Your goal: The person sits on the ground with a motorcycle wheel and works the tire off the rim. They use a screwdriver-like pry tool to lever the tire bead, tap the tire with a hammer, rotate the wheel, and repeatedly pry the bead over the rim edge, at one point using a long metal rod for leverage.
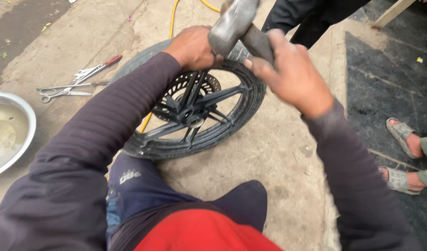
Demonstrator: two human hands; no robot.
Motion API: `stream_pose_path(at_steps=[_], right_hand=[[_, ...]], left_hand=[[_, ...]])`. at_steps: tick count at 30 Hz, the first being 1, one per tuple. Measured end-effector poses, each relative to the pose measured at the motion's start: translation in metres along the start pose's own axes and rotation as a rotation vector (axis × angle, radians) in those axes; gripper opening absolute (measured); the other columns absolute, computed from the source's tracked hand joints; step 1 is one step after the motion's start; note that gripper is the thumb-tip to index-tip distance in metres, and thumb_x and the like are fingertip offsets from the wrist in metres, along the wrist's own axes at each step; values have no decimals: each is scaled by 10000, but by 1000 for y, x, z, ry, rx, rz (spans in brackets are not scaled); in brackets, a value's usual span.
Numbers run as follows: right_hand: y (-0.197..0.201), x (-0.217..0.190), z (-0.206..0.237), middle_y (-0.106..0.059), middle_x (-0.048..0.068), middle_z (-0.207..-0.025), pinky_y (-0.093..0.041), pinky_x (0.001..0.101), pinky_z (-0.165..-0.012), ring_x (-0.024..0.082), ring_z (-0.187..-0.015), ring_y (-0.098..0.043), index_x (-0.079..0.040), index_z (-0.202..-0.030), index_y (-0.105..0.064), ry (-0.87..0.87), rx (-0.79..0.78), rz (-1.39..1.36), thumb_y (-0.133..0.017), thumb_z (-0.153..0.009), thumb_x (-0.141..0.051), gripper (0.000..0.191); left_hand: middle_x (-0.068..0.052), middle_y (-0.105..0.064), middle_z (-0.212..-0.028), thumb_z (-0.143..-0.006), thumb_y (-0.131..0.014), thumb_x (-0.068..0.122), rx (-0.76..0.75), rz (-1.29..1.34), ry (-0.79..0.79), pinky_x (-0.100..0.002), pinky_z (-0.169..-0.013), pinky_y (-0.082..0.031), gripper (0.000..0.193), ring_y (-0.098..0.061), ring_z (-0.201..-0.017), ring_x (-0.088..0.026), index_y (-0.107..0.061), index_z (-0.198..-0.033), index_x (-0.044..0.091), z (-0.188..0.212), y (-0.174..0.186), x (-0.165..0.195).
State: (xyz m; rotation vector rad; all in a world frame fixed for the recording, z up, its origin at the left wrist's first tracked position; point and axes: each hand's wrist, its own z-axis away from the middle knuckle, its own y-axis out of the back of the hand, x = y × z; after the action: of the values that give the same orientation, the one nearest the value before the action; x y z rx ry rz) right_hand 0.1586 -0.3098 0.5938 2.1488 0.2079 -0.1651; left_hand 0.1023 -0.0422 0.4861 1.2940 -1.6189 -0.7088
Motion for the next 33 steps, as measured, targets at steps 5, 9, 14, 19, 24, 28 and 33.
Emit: stream_pose_path(at_steps=[5, 9, 14, 19, 24, 28, 33], right_hand=[[27, -27, -19, -554, 9, -793, -442, 246, -440, 91, -570, -524, -12, -1122, -590, -336, -112, -188, -770, -913, -213, 341], [33, -37, -17, -609, -9, -760, -413, 241, -498, 82, -544, -515, -30, -1197, -575, -326, 83, -523, -676, -1016, -222, 283], [-4, -13, -16, -651, 107, -763, -516, 355, -585, 181, -680, -666, 17, -1178, -538, -184, -170, 14, -753, -1021, -286, 404], [-12, -4, -8, -640, 154, -757, -523, 374, -614, 226, -694, -690, -2, -1147, -564, -195, -176, -22, -763, -990, -326, 411], [-15, -9, -8, -670, 108, -759, -535, 337, -616, 182, -682, -697, -3, -1174, -615, -207, -155, -62, -760, -963, -326, 413], [-26, -6, -19, -685, 93, -809, -541, 321, -646, 168, -724, -697, 15, -1178, -621, -189, -73, -116, -754, -969, -302, 402], [-46, -8, -36, -684, 119, -875, -525, 330, -675, 179, -760, -642, 33, -1125, -563, -322, -49, -353, -720, -1004, -325, 408]], left_hand=[[-211, -716, -961, -859, -700, 383, -131, -16, 123, -511, -863, -535, 308, -683, -951, -401, -755, -915, 85, 1, 1, -5], [-222, -705, -948, -809, -742, 385, 21, -36, 7, -531, -783, -528, 345, -676, -874, -418, -731, -852, 43, 0, -7, -15], [-227, -727, -1011, -891, -696, 451, -50, 28, 66, -519, -856, -530, 399, -677, -972, -427, -725, -988, 65, -2, -4, -14], [-230, -730, -1017, -800, -747, 624, 41, 202, -162, -521, -812, -524, 613, -675, -952, -442, -739, -1063, 70, 15, 16, -5], [-221, -732, -1010, -759, -687, 792, -158, 17, 78, -536, -850, -529, 724, -686, -968, -432, -765, -1125, 172, 31, 38, 2], [-246, -711, -1017, -677, -729, 833, -37, -38, 200, -534, -822, -537, 832, -680, -948, -435, -731, -1166, 161, 31, 36, 17], [-215, -718, -1086, -765, -705, 780, -6, -53, 250, -533, -865, -539, 822, -689, -1022, -404, -681, -1161, 60, 29, 10, 3]])
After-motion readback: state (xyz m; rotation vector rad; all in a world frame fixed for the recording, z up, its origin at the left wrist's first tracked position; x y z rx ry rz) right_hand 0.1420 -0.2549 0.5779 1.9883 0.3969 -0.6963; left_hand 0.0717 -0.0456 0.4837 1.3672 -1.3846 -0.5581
